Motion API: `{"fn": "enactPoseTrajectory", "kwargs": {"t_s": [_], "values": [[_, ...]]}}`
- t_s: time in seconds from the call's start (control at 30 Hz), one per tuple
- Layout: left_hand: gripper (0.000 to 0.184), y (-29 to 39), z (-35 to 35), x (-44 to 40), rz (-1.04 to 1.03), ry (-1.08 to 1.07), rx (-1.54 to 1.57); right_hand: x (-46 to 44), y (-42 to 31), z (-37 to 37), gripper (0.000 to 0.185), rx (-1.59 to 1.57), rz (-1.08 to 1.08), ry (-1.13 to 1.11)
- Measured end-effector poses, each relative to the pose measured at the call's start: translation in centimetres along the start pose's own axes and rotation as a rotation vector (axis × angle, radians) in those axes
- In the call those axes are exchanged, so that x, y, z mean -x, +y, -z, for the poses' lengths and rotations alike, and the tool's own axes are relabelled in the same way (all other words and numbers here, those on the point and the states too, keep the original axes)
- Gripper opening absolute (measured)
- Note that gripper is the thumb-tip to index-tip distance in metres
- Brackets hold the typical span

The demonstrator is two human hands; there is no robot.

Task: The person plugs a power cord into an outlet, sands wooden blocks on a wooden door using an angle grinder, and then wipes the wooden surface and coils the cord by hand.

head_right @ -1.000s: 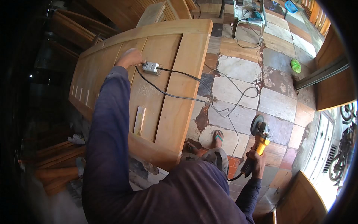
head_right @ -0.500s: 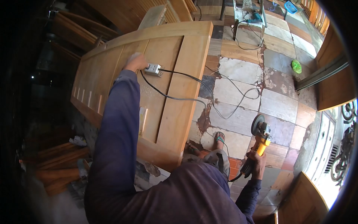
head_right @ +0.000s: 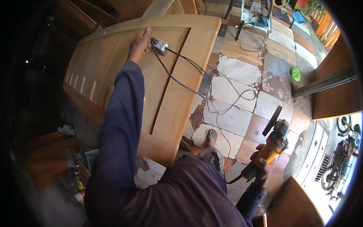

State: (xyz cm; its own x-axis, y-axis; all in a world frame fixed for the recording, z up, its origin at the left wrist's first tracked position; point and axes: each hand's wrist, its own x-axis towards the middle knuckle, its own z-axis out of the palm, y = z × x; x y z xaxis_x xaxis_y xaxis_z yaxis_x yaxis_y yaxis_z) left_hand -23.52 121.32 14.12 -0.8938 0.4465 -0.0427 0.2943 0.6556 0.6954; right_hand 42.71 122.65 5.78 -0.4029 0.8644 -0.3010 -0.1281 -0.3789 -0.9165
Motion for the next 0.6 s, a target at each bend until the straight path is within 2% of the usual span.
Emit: {"fn": "enactPoseTrajectory", "kwargs": {"t_s": [0.03, 0.17, 0.23, 0.27, 0.3, 0.33, 0.4, 0.47, 0.53, 0.6], "values": [[0.073, -0.7, 0.9, 1.1, -0.018, 0.059, 0.106, -0.3, -0.1, -0.1, 0.083, -0.039, 0.011, -0.019], [0.048, -6.6, 3.4, 9.9, -0.011, 0.389, 0.669, -1.2, -2.3, -3.6, 0.089, 0.0, -0.019, -0.17], [0.034, -8.2, 3.0, 17.7, 0.013, 0.561, 0.889, -2.0, -3.4, -6.5, 0.079, 0.06, -0.072, -0.274], [0.029, -10.4, 1.7, 21.6, 0.035, 0.558, 0.935, -2.4, -3.9, -8.0, 0.074, 0.105, -0.103, -0.316], [0.03, -10.5, 0.3, 26.5, 0.088, 0.491, 0.962, -3.0, -4.1, -9.0, 0.067, 0.174, -0.165, -0.392], [0.03, -10.8, -0.7, 31.5, 0.171, 0.315, 0.918, -3.5, -4.1, -10.6, 0.063, 0.202, -0.216, -0.438], [0.035, -10.4, -2.8, 38.8, 0.196, 0.032, 0.914, -4.5, -3.6, -13.9, 0.058, 0.244, -0.275, -0.555], [0.042, -8.7, -3.8, 42.3, 0.158, -0.259, 1.043, -4.9, -2.5, -17.5, 0.051, 0.301, -0.278, -0.69], [0.057, -7.9, -3.9, 42.8, -0.02, -0.447, 1.087, -5.0, -2.3, -21.5, 0.052, 0.36, -0.3, -0.819], [0.066, -7.5, -3.6, 42.2, 0.001, -0.41, 1.148, -3.9, -2.4, -25.4, 0.054, 0.285, -0.272, -0.956]]}}
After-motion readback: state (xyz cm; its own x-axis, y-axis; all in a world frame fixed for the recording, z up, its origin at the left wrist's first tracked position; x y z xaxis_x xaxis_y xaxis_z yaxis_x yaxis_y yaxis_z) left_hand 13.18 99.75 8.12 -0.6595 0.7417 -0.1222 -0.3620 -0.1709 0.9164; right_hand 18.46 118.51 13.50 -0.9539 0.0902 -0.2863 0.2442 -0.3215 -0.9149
